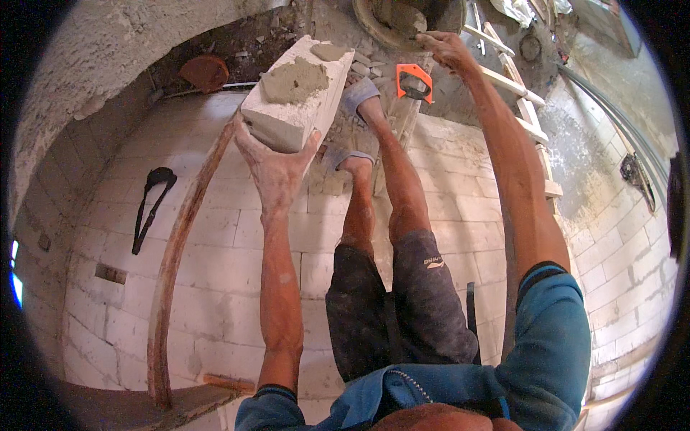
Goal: The person applies mortar to white ceramic tiles using a trowel and places them onto a curved wall section. They use a hammer to tap the tiles into position and a hand saw to trim the edges. The person repeats this process for multiple tiles, filling gaps with mortar.
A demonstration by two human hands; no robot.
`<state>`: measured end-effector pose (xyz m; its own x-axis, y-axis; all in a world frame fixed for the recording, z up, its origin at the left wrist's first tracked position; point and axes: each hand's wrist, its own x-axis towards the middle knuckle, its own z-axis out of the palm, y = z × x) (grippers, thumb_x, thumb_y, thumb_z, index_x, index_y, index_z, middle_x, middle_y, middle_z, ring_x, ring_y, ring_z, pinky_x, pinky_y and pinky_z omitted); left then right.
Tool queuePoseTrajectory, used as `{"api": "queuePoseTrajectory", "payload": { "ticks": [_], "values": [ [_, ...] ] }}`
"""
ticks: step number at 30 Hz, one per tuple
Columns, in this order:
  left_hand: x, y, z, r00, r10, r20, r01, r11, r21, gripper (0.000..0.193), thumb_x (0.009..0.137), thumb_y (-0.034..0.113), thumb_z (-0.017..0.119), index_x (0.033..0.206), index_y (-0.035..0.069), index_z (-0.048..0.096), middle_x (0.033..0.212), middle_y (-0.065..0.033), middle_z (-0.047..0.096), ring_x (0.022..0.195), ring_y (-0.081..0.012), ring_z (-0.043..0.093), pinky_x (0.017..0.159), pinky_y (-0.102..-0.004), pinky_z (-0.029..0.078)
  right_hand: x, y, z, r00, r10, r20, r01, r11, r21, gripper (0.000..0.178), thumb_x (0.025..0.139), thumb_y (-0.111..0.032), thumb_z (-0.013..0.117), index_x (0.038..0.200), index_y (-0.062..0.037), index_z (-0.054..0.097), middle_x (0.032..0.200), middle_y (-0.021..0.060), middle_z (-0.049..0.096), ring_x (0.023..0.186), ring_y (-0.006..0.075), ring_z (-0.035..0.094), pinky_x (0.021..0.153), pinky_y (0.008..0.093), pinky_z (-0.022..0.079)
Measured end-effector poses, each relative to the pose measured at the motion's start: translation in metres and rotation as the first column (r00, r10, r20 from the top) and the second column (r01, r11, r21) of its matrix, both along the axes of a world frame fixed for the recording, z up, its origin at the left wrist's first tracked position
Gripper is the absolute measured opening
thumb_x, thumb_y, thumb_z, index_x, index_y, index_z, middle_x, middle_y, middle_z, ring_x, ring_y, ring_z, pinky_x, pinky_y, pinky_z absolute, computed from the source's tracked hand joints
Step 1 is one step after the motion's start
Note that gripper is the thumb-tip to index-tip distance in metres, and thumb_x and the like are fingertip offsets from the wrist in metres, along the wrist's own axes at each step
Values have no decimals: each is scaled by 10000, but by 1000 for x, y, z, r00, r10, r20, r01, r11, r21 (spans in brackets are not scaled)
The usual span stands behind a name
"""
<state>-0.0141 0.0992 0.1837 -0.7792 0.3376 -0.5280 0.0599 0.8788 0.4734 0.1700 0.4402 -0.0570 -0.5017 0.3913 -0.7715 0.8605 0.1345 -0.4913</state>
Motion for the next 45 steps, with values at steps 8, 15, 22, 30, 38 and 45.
{"api": "queuePoseTrajectory", "payload": {
  "ticks": [8,15,22,30,38,45],
  "values": [
    [-6,7,-1,1000,7,12,-7,997,77,1182,676,301,897,1510,21,107,1412,-248,291,1348,-414,315,1106,-545,344,38,-3,56,957,-290,-19,256,871,-420,586,924,-541,654,1207,-28,651,769,-18,570,681,94,528,587,261,429],
    [-18,13,-4,984,-135,-120,151,978,140,1166,657,306,904,1506,26,155,1349,-258,349,1283,-427,347,1073,-566,336,29,-68,171,968,-168,-187,132,973,-192,510,926,-377,692,1319,-59,618,1115,71,679,962,143,633,867,300,511],
    [-3,43,-21,955,-157,-252,209,958,197,1172,647,345,905,1497,6,173,1284,-273,410,1202,-448,413,1032,-566,337,-3,-154,265,931,163,-326,2,892,451,501,850,-106,726,1334,-86,597,1159,129,638,1009,296,646,849,377,525],
    [-8,47,-3,994,47,-101,-24,975,220,1184,640,315,915,1490,1,153,1337,-287,393,1262,-443,396,1049,-566,364,18,-171,307,901,241,-362,-31,866,500,492,830,-77,733,1308,-86,619,1162,99,655,972,286,644,838,378,526],
    [-9,0,-12,344,696,630,-885,465,-30,1076,735,596,766,1530,111,228,1486,-180,343,1359,-370,361,1056,-600,355,88,-188,319,967,-215,-138,227,971,79,471,910,-137,710,1327,28,563,1170,156,632,1002,243,629,906,337,490],
    [17,-36,-19,-340,384,858,-937,-67,-342,905,852,642,587,1532,145,258,1531,-204,272,1391,-425,315,1006,-680,408,56,-228,285,893,-319,-318,374,918,130,541,892,-135,687,1389,-1,521,1297,212,585,1212,335,573,1023,384,452]
  ]
}}
